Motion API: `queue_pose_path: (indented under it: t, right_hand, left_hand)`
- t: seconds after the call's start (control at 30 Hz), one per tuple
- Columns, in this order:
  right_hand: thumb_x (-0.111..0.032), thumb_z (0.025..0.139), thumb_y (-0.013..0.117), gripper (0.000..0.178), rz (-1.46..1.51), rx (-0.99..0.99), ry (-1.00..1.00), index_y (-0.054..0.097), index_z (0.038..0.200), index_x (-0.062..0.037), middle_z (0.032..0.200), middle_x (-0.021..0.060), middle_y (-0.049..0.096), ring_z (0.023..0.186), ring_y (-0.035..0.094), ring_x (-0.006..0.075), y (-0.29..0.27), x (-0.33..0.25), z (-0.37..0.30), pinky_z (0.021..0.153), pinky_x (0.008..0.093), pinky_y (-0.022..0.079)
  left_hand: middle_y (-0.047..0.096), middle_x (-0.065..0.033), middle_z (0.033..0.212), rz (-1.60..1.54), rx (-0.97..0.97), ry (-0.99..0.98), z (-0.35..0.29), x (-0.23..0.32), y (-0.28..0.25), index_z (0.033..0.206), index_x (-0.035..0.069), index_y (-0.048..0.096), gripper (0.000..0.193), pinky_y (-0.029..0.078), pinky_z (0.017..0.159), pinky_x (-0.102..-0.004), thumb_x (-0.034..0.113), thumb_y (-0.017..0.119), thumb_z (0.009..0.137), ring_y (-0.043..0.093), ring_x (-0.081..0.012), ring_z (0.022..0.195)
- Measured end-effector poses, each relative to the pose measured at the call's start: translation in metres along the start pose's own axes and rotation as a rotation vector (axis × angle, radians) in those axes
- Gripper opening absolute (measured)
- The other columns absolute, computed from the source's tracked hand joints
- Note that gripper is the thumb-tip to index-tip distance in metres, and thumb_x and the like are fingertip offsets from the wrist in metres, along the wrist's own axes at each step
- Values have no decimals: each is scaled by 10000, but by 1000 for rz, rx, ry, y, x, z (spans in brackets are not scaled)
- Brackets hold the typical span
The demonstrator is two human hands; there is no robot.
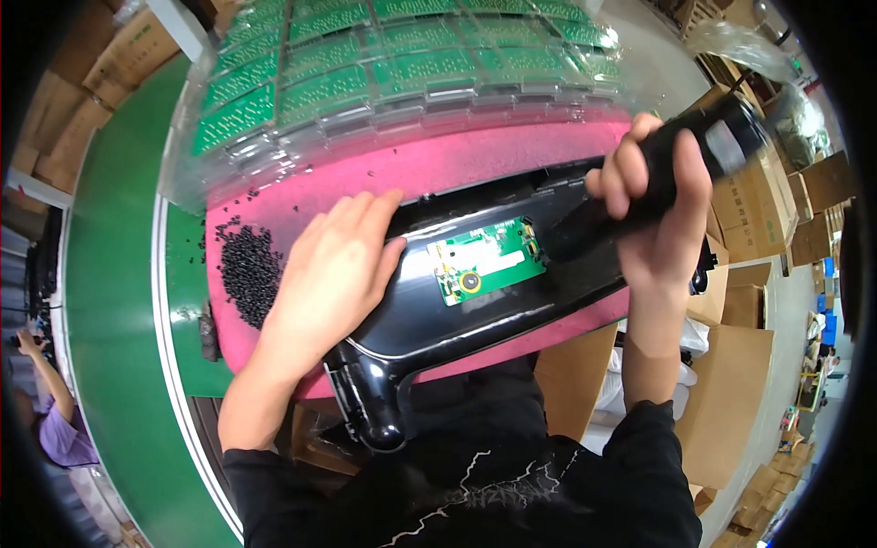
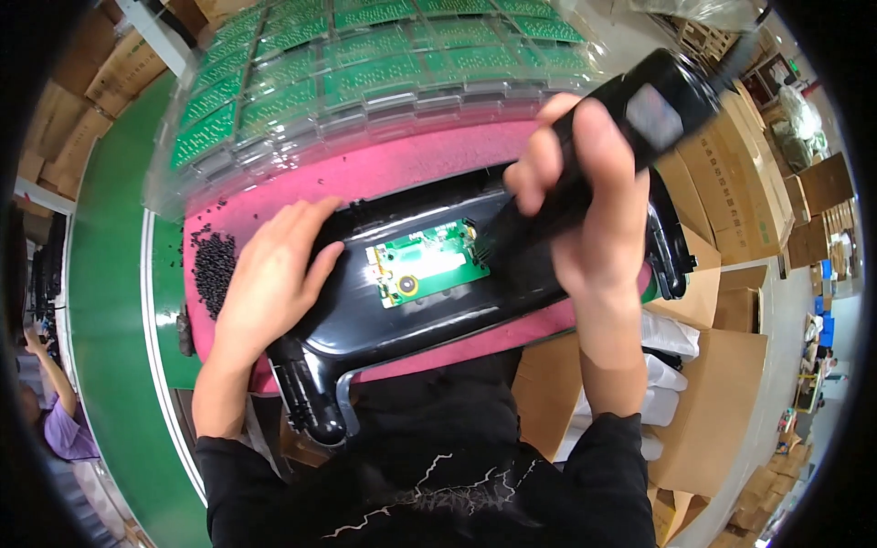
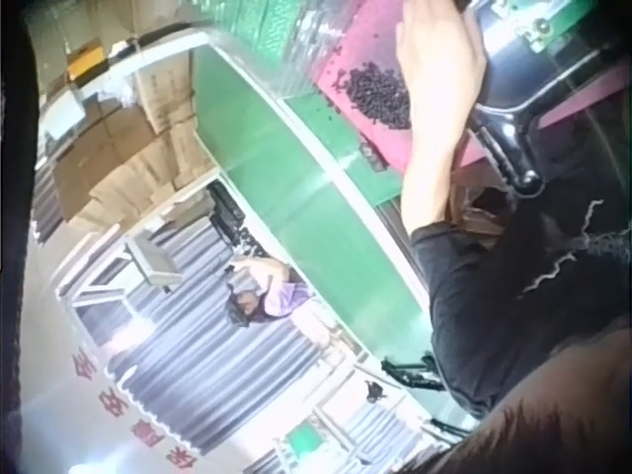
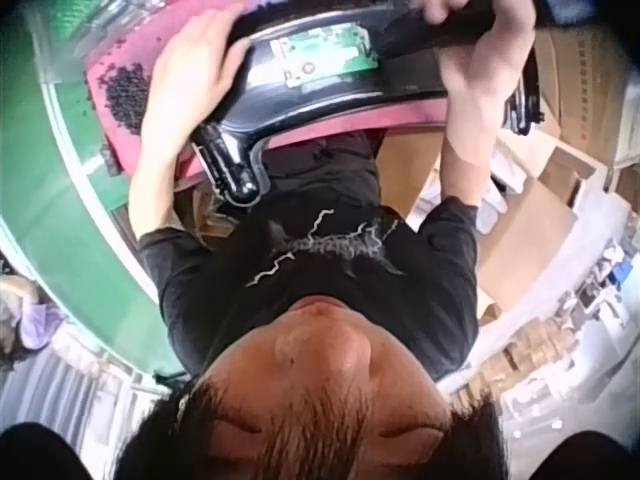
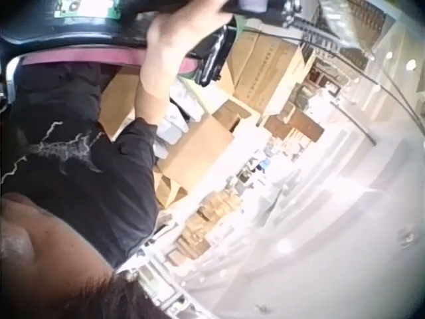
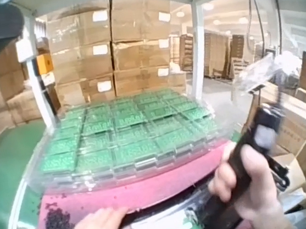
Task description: Assembling a circuit board into a plastic housing using an electric screwdriver.
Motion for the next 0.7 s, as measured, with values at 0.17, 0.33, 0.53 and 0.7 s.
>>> queue_pose_path:
  t: [0.17,0.33,0.53,0.7]
  right_hand:
    - [-168,892,691,229,365,309,170,552,1019,-38,964,77,569,1006,551,219,-70,5,16,987,483,479]
    - [-124,932,602,440,110,298,-206,448,1316,28,1280,141,472,1148,512,276,-66,-46,-27,1081,608,377]
    - [-43,969,491,281,-520,634,-1053,463,1240,25,1147,123,519,1087,525,195,-155,-149,-124,1013,402,436]
    - [-145,946,598,436,-1246,1114,-556,423,1311,18,1178,140,509,1065,506,249,-359,-100,-195,938,349,425]
  left_hand:
    - [647,-185,870,-78,-159,-31,-4,-3,10,951,-1,637,195,518,725,-471,173,650,865,633,-397,840]
    - [647,-176,853,-89,-153,-33,-8,8,4,888,8,654,174,518,691,-464,181,644,878,643,-379,842]
    - [589,-110,929,-249,313,22,-58,25,-72,934,2,651,181,515,612,-391,55,745,788,633,-325,706]
    - [635,-127,1082,-125,925,-301,-159,-27,-118,1145,-53,644,357,498,859,-314,-91,618,791,624,-230,961]
Point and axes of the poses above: each hand's wrist, its own z-axis towards the middle knuckle, its own y-axis out of the palm, x = y × z, the point moved 8 cm from there along z, towards the middle knuckle
